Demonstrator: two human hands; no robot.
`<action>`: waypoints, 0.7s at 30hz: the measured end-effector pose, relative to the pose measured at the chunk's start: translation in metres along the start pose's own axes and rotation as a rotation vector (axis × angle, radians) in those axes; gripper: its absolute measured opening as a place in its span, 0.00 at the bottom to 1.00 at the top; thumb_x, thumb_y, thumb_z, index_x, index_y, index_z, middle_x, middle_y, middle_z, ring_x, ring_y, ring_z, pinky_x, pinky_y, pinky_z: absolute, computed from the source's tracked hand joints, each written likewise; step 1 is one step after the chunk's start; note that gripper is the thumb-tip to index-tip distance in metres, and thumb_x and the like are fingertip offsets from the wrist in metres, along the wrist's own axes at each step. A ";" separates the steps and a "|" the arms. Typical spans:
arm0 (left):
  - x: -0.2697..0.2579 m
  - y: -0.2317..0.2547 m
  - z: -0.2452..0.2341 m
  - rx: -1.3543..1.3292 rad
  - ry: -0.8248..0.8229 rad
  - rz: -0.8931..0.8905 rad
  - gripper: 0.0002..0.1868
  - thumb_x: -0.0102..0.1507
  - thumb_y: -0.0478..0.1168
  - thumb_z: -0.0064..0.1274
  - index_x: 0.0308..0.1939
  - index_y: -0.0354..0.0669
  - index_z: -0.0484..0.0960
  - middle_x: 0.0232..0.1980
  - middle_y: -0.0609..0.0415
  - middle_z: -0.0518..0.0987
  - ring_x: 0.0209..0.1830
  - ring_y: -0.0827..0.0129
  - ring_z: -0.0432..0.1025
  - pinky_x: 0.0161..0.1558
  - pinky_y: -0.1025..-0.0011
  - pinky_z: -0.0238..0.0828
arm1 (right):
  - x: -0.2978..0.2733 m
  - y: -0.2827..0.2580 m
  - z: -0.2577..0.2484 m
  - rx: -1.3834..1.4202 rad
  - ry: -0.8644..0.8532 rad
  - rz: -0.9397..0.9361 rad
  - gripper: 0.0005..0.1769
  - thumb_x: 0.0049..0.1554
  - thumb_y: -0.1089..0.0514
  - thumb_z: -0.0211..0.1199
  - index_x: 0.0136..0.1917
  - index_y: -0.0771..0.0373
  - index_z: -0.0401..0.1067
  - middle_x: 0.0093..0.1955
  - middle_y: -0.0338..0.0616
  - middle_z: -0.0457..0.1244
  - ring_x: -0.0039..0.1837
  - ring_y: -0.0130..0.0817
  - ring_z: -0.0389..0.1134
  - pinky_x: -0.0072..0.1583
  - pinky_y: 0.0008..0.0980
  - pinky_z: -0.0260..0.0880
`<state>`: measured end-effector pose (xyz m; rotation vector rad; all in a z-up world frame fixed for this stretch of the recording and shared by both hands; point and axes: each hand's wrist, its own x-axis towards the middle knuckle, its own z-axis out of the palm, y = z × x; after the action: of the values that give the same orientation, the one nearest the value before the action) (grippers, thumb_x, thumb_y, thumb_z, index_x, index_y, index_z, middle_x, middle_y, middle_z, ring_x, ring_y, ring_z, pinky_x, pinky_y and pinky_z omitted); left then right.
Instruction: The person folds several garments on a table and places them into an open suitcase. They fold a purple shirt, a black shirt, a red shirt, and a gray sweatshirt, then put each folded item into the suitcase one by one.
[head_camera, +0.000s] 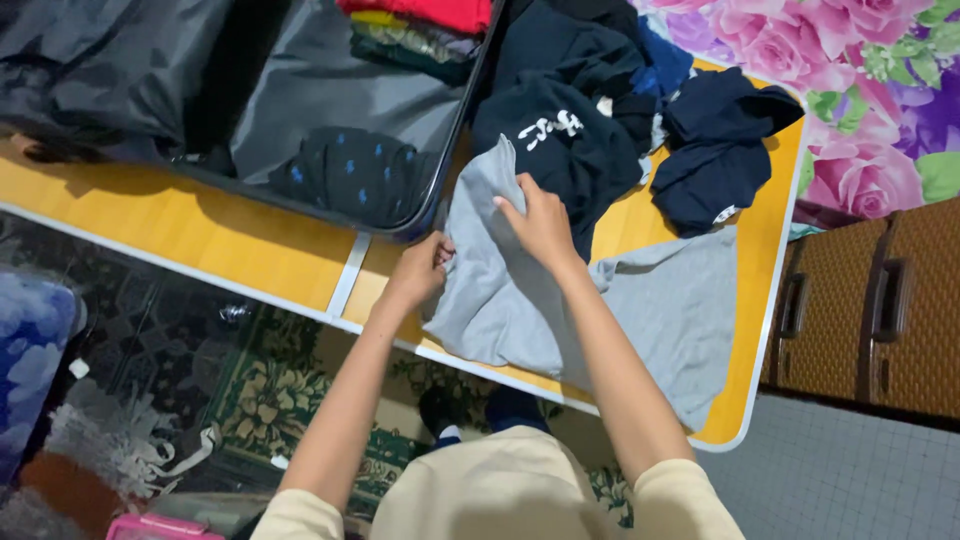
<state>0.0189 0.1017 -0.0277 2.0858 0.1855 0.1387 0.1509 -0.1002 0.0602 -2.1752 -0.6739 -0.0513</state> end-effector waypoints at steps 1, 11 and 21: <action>-0.003 0.002 -0.005 -0.002 0.002 -0.003 0.14 0.60 0.28 0.46 0.49 0.38 0.76 0.44 0.44 0.83 0.47 0.52 0.80 0.52 0.59 0.75 | -0.012 -0.009 0.005 0.000 -0.004 0.000 0.23 0.58 0.46 0.68 0.53 0.68 0.70 0.37 0.63 0.65 0.43 0.61 0.69 0.45 0.51 0.67; -0.064 0.020 -0.029 0.545 -0.042 0.161 0.10 0.52 0.39 0.66 0.35 0.43 0.84 0.45 0.47 0.78 0.50 0.49 0.71 0.49 0.54 0.69 | -0.097 0.083 0.124 0.225 -0.018 0.523 0.27 0.66 0.41 0.57 0.48 0.71 0.72 0.47 0.63 0.67 0.48 0.52 0.69 0.53 0.49 0.67; -0.112 -0.010 -0.084 -0.014 0.075 0.082 0.09 0.60 0.36 0.56 0.41 0.35 0.77 0.47 0.50 0.84 0.48 0.55 0.73 0.54 0.62 0.71 | -0.091 0.006 0.110 0.503 -0.044 0.447 0.29 0.64 0.50 0.59 0.73 0.67 0.62 0.72 0.47 0.62 0.72 0.34 0.61 0.70 0.33 0.59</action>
<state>-0.1061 0.1570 0.0033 2.0764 0.1440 0.2676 0.0557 -0.0635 -0.0391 -1.7900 -0.1792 0.3639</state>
